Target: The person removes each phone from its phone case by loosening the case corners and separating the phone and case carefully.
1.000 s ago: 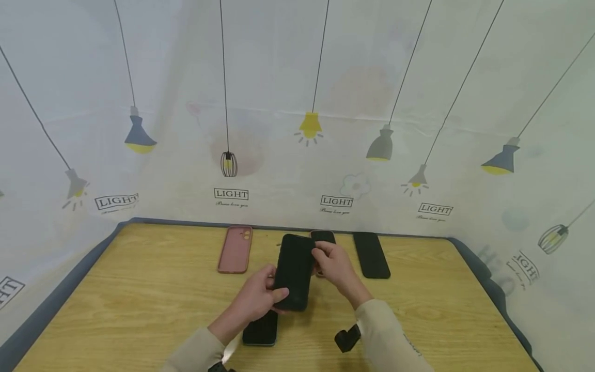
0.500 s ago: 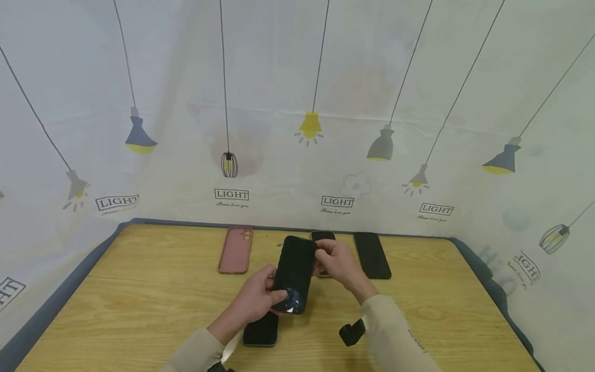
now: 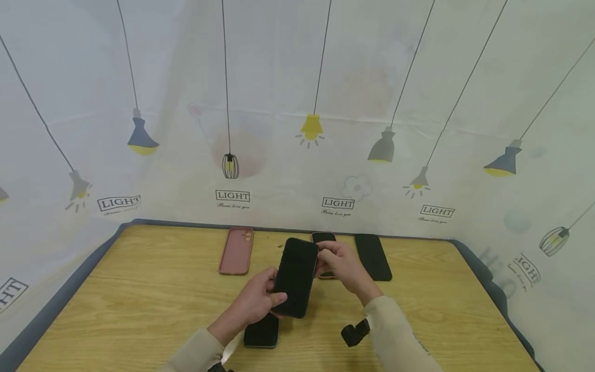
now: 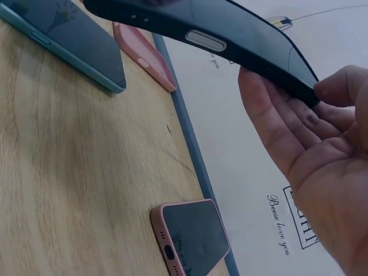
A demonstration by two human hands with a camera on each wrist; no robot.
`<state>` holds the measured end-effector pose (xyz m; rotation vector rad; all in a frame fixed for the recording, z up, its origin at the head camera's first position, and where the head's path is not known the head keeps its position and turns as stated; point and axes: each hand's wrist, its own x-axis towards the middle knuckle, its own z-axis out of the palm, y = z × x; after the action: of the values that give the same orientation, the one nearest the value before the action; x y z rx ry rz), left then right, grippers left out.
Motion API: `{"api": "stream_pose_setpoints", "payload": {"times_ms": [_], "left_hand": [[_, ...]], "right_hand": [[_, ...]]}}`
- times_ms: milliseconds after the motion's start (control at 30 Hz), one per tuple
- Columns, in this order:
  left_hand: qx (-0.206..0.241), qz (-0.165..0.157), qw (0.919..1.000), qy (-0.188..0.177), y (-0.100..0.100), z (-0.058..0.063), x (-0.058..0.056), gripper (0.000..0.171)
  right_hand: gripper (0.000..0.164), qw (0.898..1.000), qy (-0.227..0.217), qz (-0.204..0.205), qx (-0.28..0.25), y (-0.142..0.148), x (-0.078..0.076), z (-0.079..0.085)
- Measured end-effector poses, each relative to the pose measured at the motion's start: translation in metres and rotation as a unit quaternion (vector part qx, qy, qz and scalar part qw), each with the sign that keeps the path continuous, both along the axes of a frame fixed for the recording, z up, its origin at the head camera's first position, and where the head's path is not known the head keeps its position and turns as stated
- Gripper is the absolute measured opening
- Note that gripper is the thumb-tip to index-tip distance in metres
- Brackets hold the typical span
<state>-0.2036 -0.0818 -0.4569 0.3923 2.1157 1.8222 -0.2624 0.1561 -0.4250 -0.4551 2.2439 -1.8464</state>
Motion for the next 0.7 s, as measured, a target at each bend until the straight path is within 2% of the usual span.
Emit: {"api": "stream_pose_setpoints", "payload": {"times_ms": [200,433,700], "left_hand": [[-0.008,0.007,0.9999,0.011,0.001,0.001,0.001,0.030],[-0.023,0.015,0.9994,0.023,0.001,0.006,0.002,0.024],[-0.003,0.014,0.9995,0.029,0.000,0.007,0.000,0.027]], "right_hand": [[0.037,1.000,-0.014,-0.001,-0.022,0.003,-0.002,-0.004],[0.036,0.997,-0.028,0.016,-0.070,0.005,-0.006,-0.010],[0.028,0.992,-0.040,0.011,-0.123,0.001,-0.005,-0.011]]}}
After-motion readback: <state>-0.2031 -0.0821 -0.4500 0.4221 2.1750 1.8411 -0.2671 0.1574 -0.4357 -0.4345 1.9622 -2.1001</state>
